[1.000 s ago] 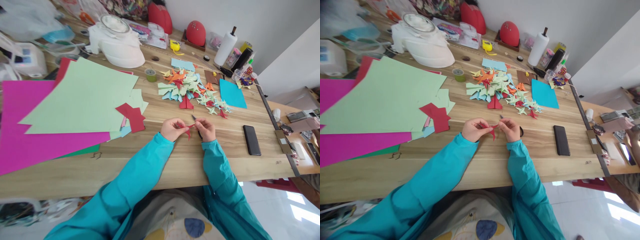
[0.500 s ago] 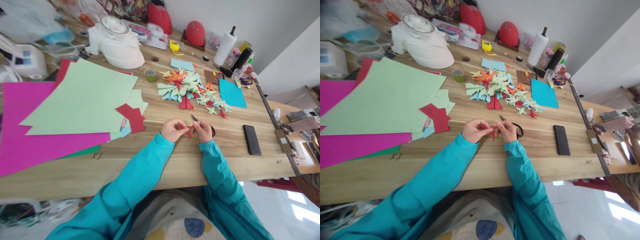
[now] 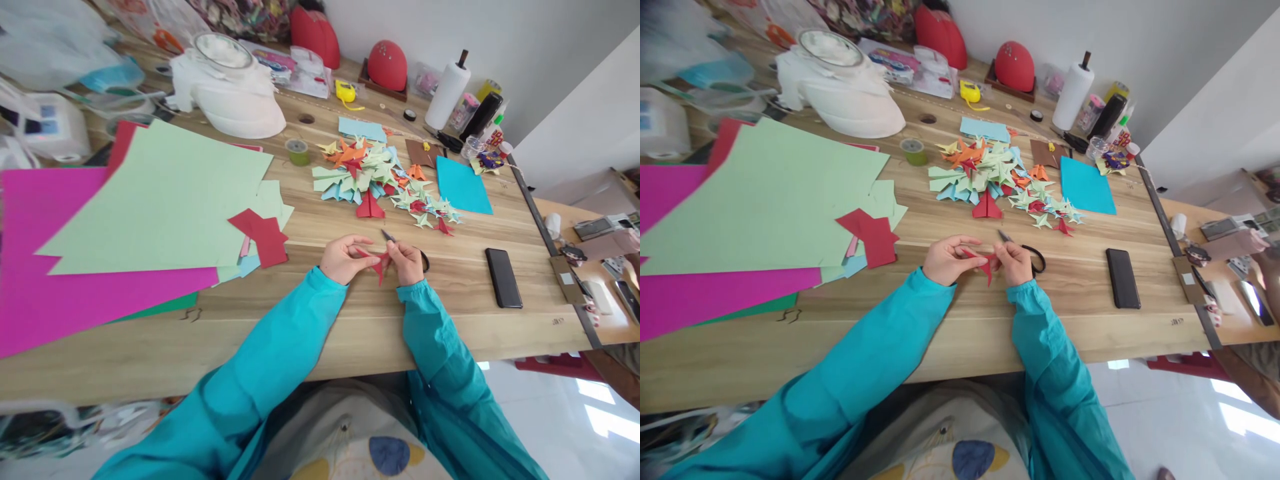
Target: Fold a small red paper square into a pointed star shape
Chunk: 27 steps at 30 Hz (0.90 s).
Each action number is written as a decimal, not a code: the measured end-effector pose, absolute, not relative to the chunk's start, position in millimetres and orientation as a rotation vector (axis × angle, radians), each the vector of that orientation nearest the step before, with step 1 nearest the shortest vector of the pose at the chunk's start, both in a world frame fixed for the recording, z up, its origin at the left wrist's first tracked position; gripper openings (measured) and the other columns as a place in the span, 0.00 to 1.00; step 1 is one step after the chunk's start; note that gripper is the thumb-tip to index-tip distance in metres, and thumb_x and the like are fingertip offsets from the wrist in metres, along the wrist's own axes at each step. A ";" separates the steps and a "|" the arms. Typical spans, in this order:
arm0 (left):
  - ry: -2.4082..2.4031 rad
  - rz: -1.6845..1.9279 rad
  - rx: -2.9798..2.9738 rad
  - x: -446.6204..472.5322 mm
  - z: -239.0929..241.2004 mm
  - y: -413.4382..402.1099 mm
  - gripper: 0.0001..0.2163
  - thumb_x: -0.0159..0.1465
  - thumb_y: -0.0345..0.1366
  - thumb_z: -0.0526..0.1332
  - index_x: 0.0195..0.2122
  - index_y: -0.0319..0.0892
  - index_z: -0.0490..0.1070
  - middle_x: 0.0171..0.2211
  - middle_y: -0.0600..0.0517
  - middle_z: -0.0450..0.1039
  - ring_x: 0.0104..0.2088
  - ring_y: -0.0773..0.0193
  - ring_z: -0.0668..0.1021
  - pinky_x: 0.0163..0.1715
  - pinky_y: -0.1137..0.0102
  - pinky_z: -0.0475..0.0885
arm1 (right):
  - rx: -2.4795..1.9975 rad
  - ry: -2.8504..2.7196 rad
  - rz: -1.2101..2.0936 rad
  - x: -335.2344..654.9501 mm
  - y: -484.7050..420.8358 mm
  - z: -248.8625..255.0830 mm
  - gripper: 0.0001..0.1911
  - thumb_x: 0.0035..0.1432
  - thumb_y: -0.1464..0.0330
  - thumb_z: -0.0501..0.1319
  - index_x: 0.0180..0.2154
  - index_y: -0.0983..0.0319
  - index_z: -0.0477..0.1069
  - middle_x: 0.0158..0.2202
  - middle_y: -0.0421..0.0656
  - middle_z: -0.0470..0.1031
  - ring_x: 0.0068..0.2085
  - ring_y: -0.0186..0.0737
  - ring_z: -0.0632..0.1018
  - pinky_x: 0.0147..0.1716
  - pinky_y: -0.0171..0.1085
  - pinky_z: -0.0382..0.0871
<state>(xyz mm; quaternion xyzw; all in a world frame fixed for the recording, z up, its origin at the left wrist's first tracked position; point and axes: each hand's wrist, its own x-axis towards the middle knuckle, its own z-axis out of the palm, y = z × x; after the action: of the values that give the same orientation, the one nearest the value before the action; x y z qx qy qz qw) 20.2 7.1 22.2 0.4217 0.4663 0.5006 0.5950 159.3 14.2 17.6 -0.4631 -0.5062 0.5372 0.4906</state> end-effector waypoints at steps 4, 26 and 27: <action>1.109 1.154 0.973 18.6 21.3 9.0 0.24 0.35 0.39 0.71 0.33 0.36 0.69 0.19 0.51 0.74 0.18 0.63 0.75 0.21 0.68 0.73 | -1.112 -1.200 1.346 158.2 15.1 16.5 0.19 0.48 0.53 0.57 0.21 0.63 0.66 0.15 0.37 0.67 0.16 0.29 0.68 0.17 0.31 0.62; 1.097 1.160 0.779 18.2 18.8 13.8 0.22 0.47 0.46 0.64 0.39 0.34 0.71 0.20 0.51 0.74 0.20 0.61 0.77 0.22 0.67 0.75 | -1.050 -1.254 1.470 156.2 13.7 16.2 0.15 0.36 0.63 0.68 0.19 0.63 0.63 0.17 0.37 0.71 0.17 0.28 0.68 0.15 0.29 0.62; 1.101 1.161 0.775 18.1 18.0 14.3 0.23 0.48 0.46 0.63 0.40 0.34 0.71 0.19 0.52 0.73 0.20 0.61 0.76 0.21 0.67 0.74 | -1.045 -1.245 1.477 156.1 13.7 16.1 0.15 0.36 0.64 0.68 0.19 0.64 0.64 0.17 0.37 0.71 0.17 0.28 0.68 0.15 0.29 0.62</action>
<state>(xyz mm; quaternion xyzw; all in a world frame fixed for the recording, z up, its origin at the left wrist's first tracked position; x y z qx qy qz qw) 18.1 14.3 18.0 0.3385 0.4806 0.5070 0.6303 156.1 13.7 16.1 -0.4237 -0.5047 0.5988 0.4552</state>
